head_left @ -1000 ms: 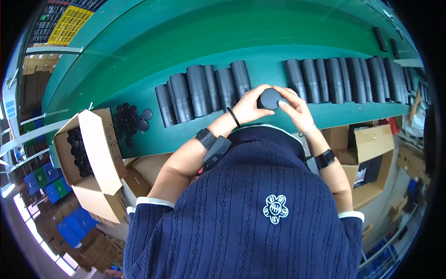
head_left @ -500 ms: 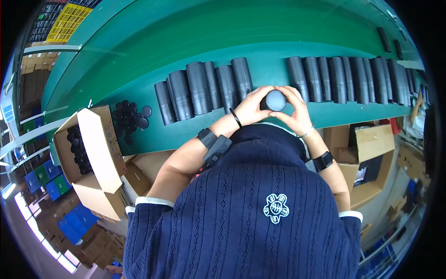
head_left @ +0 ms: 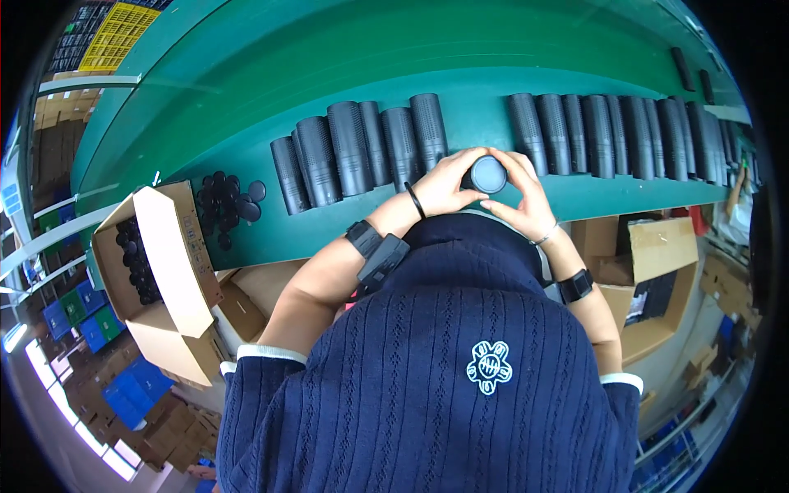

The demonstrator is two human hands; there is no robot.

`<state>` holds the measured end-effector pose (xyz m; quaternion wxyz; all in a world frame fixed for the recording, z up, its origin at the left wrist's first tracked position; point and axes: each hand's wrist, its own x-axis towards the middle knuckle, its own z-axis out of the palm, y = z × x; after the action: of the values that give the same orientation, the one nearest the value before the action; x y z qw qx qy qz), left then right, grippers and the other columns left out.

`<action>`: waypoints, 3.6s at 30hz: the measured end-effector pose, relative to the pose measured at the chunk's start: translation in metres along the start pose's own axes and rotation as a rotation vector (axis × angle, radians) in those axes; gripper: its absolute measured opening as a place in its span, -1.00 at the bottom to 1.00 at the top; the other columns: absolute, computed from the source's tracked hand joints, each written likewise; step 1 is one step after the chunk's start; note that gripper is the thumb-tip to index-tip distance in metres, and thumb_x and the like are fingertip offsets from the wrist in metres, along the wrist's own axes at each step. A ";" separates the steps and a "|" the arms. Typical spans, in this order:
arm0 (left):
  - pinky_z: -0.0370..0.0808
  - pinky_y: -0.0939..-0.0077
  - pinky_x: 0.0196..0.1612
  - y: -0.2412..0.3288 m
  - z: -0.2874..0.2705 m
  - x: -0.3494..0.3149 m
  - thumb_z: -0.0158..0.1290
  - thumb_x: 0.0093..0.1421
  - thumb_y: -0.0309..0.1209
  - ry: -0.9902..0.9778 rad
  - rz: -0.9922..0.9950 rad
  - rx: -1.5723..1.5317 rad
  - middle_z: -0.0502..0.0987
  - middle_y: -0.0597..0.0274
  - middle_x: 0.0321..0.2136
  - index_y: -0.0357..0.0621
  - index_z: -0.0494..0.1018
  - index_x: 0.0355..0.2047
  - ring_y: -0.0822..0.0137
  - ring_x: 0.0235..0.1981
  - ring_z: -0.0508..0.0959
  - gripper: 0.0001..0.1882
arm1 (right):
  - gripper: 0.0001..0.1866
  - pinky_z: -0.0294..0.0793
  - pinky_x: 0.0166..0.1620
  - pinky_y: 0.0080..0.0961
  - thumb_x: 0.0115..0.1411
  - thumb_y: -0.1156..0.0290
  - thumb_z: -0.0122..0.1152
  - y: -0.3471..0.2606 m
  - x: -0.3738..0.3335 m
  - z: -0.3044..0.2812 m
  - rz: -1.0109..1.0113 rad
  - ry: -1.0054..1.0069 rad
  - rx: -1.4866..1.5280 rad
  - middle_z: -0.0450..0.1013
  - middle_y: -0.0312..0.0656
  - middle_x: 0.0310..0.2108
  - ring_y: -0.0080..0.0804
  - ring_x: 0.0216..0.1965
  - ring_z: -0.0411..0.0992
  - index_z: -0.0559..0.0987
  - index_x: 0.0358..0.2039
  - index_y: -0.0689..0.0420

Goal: The person removes black cylinders from a cardboard box, places them on a green workbench, and fits black caps onto the ends of the cylinders by hand. The person then gathers the capped cylinders and places them into a different cardboard box.

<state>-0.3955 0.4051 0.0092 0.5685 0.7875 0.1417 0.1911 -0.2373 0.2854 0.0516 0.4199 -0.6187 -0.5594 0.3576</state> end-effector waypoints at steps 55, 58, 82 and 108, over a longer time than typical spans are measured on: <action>0.24 0.16 0.00 -0.044 -0.061 0.065 0.21 -0.10 0.11 0.075 -0.543 0.851 0.43 -0.04 -0.15 -0.10 0.38 -0.04 0.01 -0.06 0.35 -0.28 | -0.24 0.46 -0.34 -0.22 0.02 0.07 0.26 0.114 0.178 -0.089 0.807 0.311 0.183 0.42 -0.18 -0.24 -0.35 -0.33 0.43 0.08 0.17 -0.16; 0.40 0.24 0.03 -0.023 -0.065 0.043 0.35 -0.16 -0.41 0.117 -0.272 0.196 0.43 -0.03 -0.09 -0.07 0.25 0.07 0.03 -0.02 0.44 -0.25 | -0.19 0.46 -0.32 -0.21 -0.06 0.10 0.31 0.106 0.214 -0.104 0.764 0.319 0.223 0.42 -0.12 -0.27 -0.29 -0.34 0.43 0.10 0.15 -0.05; 0.34 0.51 0.05 0.002 -0.052 0.005 0.24 0.01 -0.57 0.219 -0.353 -0.518 0.38 0.25 -0.03 -0.11 0.22 -0.01 0.46 -0.03 0.38 -0.43 | -0.38 0.35 0.00 -0.11 0.00 0.30 0.23 0.105 0.227 -0.081 0.377 0.156 -0.979 0.28 -0.08 0.04 -0.09 0.05 0.26 0.32 0.13 -0.05; 0.34 0.47 0.02 -0.007 -0.022 -0.003 0.15 0.10 -0.43 0.210 -0.237 -0.350 0.34 0.15 -0.09 -0.19 0.23 0.03 0.38 -0.04 0.36 -0.50 | -0.69 0.38 -0.29 -0.69 0.15 0.42 0.23 0.045 0.061 0.019 0.293 -0.050 0.682 0.48 -0.28 -0.23 -0.63 -0.35 0.38 0.54 -0.07 0.16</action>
<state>-0.4082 0.4247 0.0079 0.6971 0.6304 0.2564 0.2256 -0.2298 0.3474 0.0045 0.5327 -0.5079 -0.3234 0.5948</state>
